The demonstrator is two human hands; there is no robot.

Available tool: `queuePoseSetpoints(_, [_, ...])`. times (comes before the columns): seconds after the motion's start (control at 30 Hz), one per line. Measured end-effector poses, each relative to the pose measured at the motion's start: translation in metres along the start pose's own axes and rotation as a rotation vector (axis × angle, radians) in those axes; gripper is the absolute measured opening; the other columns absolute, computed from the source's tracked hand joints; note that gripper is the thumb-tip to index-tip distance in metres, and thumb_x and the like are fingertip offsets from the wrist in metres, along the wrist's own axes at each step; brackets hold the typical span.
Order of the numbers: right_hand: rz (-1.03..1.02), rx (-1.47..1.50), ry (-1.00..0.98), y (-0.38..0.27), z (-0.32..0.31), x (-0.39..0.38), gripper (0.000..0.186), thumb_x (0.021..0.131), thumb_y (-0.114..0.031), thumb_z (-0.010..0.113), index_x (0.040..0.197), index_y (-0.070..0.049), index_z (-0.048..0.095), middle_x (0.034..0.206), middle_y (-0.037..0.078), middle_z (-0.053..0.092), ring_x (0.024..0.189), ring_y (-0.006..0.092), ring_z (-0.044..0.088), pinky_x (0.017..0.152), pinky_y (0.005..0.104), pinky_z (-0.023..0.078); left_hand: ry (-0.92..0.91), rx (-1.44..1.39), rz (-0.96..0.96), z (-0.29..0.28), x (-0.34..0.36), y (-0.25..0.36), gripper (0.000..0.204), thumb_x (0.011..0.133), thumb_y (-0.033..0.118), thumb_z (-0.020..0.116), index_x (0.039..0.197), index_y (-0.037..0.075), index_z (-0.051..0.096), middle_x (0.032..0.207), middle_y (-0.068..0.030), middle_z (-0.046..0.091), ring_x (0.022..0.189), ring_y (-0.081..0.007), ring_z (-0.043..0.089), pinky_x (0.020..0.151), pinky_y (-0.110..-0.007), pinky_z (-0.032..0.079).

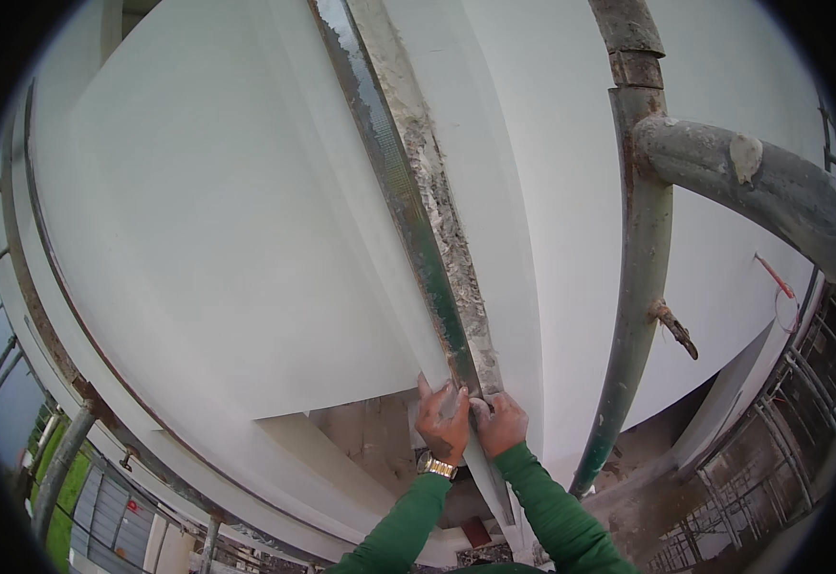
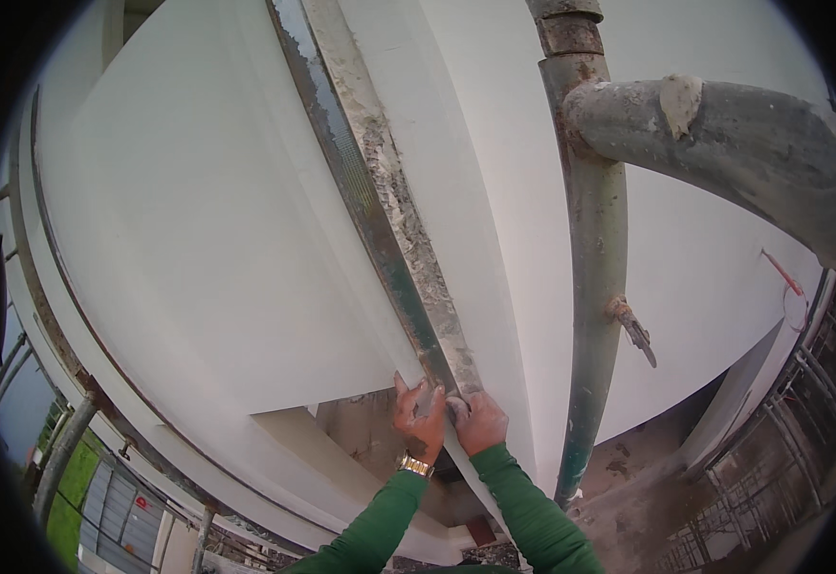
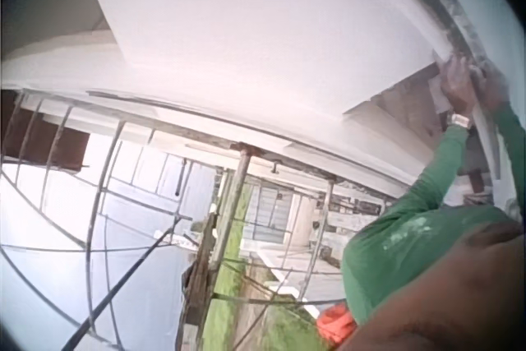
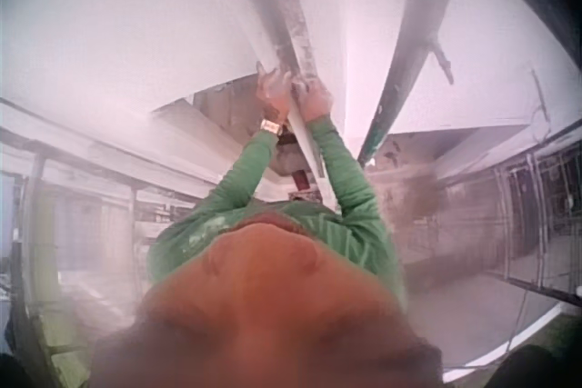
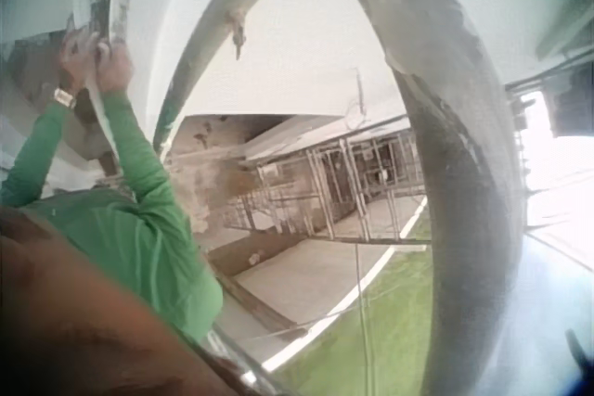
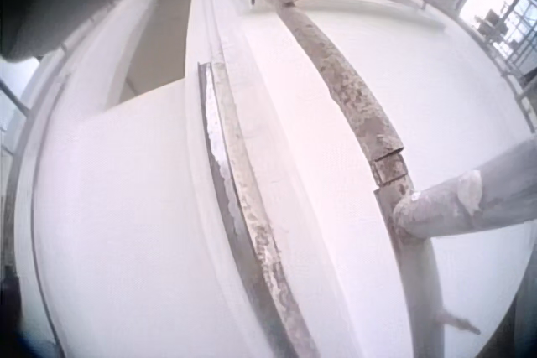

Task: The person mixes a white plaster-like substance on a board using a trowel and a scraper. They then carry the board to a scaffolding structure, climb up, and apply the substance to a vertical wall surface using the trowel.

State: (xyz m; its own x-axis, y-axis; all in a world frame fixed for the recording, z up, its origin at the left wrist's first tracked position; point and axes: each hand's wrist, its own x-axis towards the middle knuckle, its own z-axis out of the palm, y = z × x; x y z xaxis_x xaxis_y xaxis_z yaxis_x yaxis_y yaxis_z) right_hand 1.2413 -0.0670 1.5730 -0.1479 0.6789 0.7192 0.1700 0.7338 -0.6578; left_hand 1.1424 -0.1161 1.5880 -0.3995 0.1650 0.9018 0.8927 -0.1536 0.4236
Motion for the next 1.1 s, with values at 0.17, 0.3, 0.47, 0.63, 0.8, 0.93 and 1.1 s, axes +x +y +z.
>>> queuePoseSetpoints(0.17, [-0.021, -0.099, 0.005, 0.022, -0.019, 0.009, 0.022, 0.087, -0.019, 0.068, 0.077, -0.002, 0.058, 0.072, 0.014, 0.057, 0.065, 0.0362, 0.059, 0.060, 0.0476, 0.045, -0.040, -0.187, -0.114, 0.008, 0.012, 0.038, 0.027, 0.078, 0.009, 0.079, 0.101, 0.001, 0.067, 0.129, -0.0297, 0.058, 0.117, -0.0365, 0.062, 0.090, -0.041, 0.054])
queuePoseSetpoints(0.3, [0.046, -0.079, -0.061, 0.009, -0.006, 0.002, 0.019, 0.087, -0.017, 0.068, 0.081, 0.000, 0.061, 0.073, 0.018, 0.062, 0.068, 0.0387, 0.062, 0.063, 0.0475, 0.047, -0.013, -0.241, -0.168, -0.011, 0.010, 0.030, 0.032, 0.078, 0.009, 0.078, 0.107, 0.002, 0.066, 0.134, -0.0310, 0.053, 0.115, -0.0364, 0.063, 0.088, -0.039, 0.054])
queuePoseSetpoints(0.47, [0.052, -0.118, -0.095, 0.017, -0.005, 0.002, 0.026, 0.092, -0.024, 0.062, 0.081, 0.000, 0.059, 0.077, 0.021, 0.063, 0.073, 0.0428, 0.062, 0.065, 0.0499, 0.047, -0.060, -0.167, -0.294, -0.011, 0.013, 0.045, 0.031, 0.084, 0.013, 0.071, 0.112, 0.005, 0.062, 0.142, -0.0243, 0.049, 0.107, -0.0371, 0.066, 0.085, -0.039, 0.055])
queuePoseSetpoints(0.63, [0.022, -0.107, -0.127, 0.025, -0.002, -0.001, 0.032, 0.095, -0.028, 0.058, 0.080, 0.001, 0.058, 0.077, 0.023, 0.061, 0.073, 0.0450, 0.060, 0.065, 0.0520, 0.045, -0.094, -0.157, -0.291, -0.015, 0.013, 0.045, 0.032, 0.084, 0.014, 0.071, 0.113, 0.007, 0.060, 0.148, -0.0208, 0.043, 0.107, -0.0373, 0.065, 0.085, -0.039, 0.054])
queuePoseSetpoints(0.8, [-0.018, -0.156, -0.154, 0.028, -0.004, -0.002, 0.035, 0.097, -0.030, 0.054, 0.082, 0.001, 0.056, 0.078, 0.025, 0.060, 0.075, 0.0473, 0.058, 0.066, 0.0536, 0.043, -0.119, -0.161, -0.305, -0.023, 0.017, 0.049, 0.032, 0.083, 0.013, 0.070, 0.112, 0.007, 0.057, 0.150, -0.0200, 0.041, 0.105, -0.0387, 0.064, 0.083, -0.040, 0.054])
queuePoseSetpoints(0.93, [0.011, -0.162, -0.172, 0.028, -0.004, -0.003, 0.035, 0.098, -0.030, 0.052, 0.083, 0.002, 0.055, 0.080, 0.025, 0.060, 0.078, 0.0475, 0.058, 0.067, 0.0539, 0.043, -0.091, -0.150, -0.242, -0.023, 0.017, 0.045, 0.032, 0.083, 0.014, 0.071, 0.111, 0.007, 0.057, 0.148, -0.0230, 0.042, 0.094, -0.0387, 0.066, 0.076, -0.040, 0.054])
queuePoseSetpoints(1.1, [0.021, -0.202, -0.191, 0.029, -0.004, -0.004, 0.035, 0.098, -0.030, 0.052, 0.087, 0.003, 0.056, 0.085, 0.027, 0.061, 0.083, 0.0485, 0.058, 0.070, 0.0541, 0.044, -0.083, -0.139, -0.236, -0.023, 0.016, 0.042, 0.031, 0.082, 0.013, 0.071, 0.109, 0.009, 0.057, 0.148, -0.0224, 0.042, 0.091, -0.0379, 0.067, 0.075, -0.040, 0.055])
